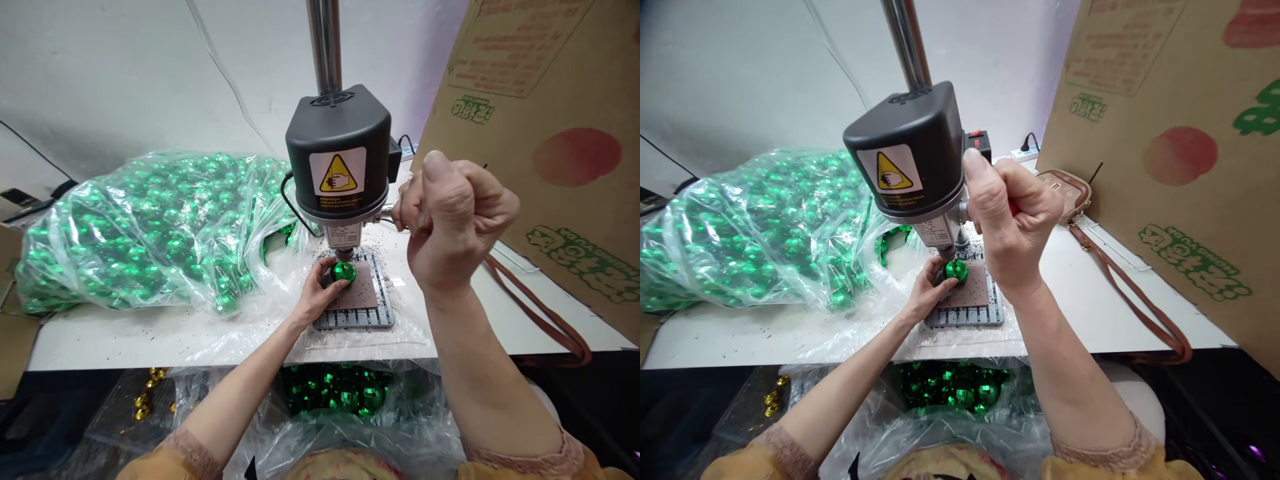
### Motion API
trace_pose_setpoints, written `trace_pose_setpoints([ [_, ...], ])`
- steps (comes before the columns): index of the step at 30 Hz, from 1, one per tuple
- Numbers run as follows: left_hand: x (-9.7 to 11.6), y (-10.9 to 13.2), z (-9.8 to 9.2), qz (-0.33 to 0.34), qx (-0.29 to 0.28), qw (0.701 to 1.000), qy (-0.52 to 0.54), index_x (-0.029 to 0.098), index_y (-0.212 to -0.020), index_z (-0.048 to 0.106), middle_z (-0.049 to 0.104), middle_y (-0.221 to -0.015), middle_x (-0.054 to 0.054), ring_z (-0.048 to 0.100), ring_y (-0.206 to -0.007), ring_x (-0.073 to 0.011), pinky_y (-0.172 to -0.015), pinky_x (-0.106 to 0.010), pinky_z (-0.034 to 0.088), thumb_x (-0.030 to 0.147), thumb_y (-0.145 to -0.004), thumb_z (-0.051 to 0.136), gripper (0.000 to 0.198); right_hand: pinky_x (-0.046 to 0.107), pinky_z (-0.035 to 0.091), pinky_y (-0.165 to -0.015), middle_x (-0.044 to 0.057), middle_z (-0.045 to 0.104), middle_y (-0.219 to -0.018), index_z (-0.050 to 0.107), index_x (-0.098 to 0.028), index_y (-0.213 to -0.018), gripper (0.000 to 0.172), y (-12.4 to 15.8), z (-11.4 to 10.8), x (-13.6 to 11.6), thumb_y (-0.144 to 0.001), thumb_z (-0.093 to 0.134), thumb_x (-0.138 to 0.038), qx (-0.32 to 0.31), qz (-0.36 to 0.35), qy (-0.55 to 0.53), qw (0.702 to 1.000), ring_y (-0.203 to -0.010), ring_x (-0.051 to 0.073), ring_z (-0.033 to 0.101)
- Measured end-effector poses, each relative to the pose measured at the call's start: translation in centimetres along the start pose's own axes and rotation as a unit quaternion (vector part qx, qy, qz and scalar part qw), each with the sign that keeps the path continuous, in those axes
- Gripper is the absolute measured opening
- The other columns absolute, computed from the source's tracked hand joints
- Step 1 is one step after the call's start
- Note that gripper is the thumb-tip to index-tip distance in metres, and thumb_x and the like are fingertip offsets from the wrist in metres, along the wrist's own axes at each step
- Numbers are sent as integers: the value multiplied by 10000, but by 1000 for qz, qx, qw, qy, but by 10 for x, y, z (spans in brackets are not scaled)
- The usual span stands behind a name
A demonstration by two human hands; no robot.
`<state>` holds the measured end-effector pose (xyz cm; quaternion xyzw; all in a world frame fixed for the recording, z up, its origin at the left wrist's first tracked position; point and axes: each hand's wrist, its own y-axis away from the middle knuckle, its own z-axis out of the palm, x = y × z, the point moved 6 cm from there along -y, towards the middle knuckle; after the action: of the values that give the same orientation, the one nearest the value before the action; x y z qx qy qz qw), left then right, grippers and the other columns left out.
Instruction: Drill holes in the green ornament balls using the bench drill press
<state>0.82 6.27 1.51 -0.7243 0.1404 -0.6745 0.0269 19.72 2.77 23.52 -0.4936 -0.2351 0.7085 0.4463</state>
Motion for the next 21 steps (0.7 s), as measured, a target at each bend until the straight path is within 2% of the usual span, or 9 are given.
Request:
trace_pose_setpoints([
  [6,11,7,9,37,-37,997,-55,217,-1233,612,657,-1295,-100,620,-1217,-269,-1092,-434,468,391,-779,836,536,353,227,-417,-49,293,-424,368,-223,-510,473,0,-1,1,-871,665,-290,0,-11,-3,1000,-382,96,296],
  [15,8,13,12,16,-46,998,-43,221,-1254,563,655,-1273,-93,627,-1195,-254,-1067,-424,482,376,-796,829,553,343,266,-441,-43,300,-440,334,-214,-518,512,3,-5,2,-889,645,-380,-7,-10,58,998,-410,82,305],
  [21,8,12,11,20,-49,998,-44,225,-1246,550,640,-1305,-93,616,-1220,-260,-1082,-431,471,359,-799,825,542,293,223,-442,-52,201,-464,209,-184,-516,570,16,-5,-3,-897,625,-267,12,-59,31,998,-402,42,270],
])
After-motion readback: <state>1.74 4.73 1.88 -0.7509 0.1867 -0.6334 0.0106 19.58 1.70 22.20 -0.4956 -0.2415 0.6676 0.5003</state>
